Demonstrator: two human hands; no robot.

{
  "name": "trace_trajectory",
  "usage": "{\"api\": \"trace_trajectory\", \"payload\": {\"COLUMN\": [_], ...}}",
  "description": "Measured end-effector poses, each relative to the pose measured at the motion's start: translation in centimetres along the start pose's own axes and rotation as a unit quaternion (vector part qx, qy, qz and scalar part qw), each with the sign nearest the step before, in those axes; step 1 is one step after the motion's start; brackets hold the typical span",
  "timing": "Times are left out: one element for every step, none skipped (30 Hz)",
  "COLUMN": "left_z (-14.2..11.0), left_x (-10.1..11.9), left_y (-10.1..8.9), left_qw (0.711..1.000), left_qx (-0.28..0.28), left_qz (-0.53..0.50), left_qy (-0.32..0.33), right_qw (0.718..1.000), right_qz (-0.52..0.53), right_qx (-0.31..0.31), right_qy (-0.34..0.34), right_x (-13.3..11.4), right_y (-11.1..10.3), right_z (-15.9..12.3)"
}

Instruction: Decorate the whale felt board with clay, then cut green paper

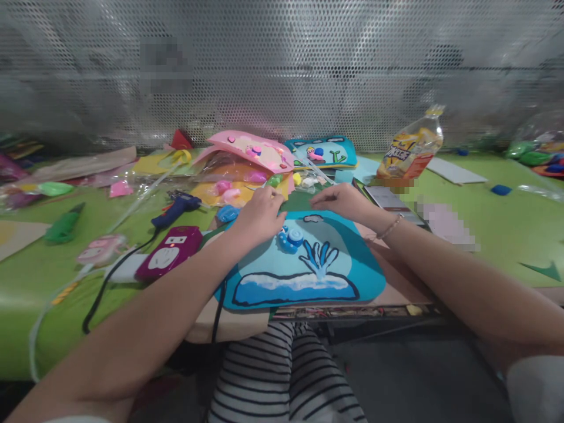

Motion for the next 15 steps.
{"api": "trace_trajectory", "payload": {"left_z": [0.0, 0.0, 0.0, 0.0, 0.0, 0.0, 0.0, 0.0, 0.0, 0.0, 0.0, 0.0, 0.0, 0.0, 0.0], "left_x": [0.0, 0.0, 0.1, 0.1, 0.1, 0.1, 0.1, 0.1, 0.0, 0.0, 0.0, 0.0, 0.0, 0.0, 0.0], "left_y": [0.0, 0.0, 0.0, 0.0, -0.1, -0.1, 0.0, 0.0, 0.0, 0.0, 0.0, 0.0, 0.0, 0.0, 0.0], "left_qw": [1.000, 1.000, 1.000, 1.000, 1.000, 1.000, 1.000, 1.000, 1.000, 1.000, 1.000, 1.000, 1.000, 1.000, 1.000], "left_qx": [-0.001, -0.002, -0.002, -0.001, 0.000, -0.001, -0.001, -0.002, -0.001, -0.001, 0.001, 0.002, 0.003, 0.003, 0.003], "left_qz": [0.000, -0.001, -0.002, -0.003, -0.004, -0.005, -0.005, -0.006, -0.006, -0.006, -0.006, -0.006, -0.006, -0.007, -0.008], "left_qy": [0.000, 0.000, 0.001, 0.002, 0.003, 0.003, 0.003, 0.003, 0.003, 0.003, 0.003, 0.003, 0.004, 0.005, 0.006], "right_qw": [1.000, 1.000, 1.000, 0.999, 0.999, 0.998, 0.998, 0.998, 0.998, 0.999, 0.999, 0.999, 0.999, 0.998, 0.997], "right_qz": [-0.003, -0.005, -0.010, -0.017, -0.027, -0.037, -0.044, -0.045, -0.042, -0.032, -0.018, 0.000, 0.018, 0.035, 0.050], "right_qx": [0.007, 0.016, 0.023, 0.033, 0.041, 0.048, 0.050, 0.049, 0.045, 0.038, 0.031, 0.025, 0.019, 0.015, 0.011], "right_qy": [-0.004, -0.007, -0.008, -0.008, -0.007, -0.005, -0.002, 0.001, 0.004, 0.009, 0.017, 0.027, 0.037, 0.047, 0.055], "right_x": [-0.2, -0.4, -0.6, -0.8, -1.0, -1.1, -1.1, -1.1, -1.0, -0.9, -0.7, -0.5, -0.2, 0.0, 0.2], "right_y": [-0.2, -0.4, -0.6, -0.9, -1.1, -1.3, -1.4, -1.3, -1.3, -1.1, -0.9, -0.7, -0.6, -0.4, -0.3], "right_z": [0.0, 0.0, -0.1, -0.1, -0.1, -0.2, -0.2, -0.2, -0.2, -0.2, -0.2, -0.2, -0.3, -0.3, -0.3]}}
Point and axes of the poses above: each hand's wrist, its own z-axis towards the middle knuckle, its own y-axis out of the palm, x = y × z, the point moved 10 cm from there along z, towards the middle knuckle, and after that the axes turned 5 degrees about z, right-handed, at the moved point
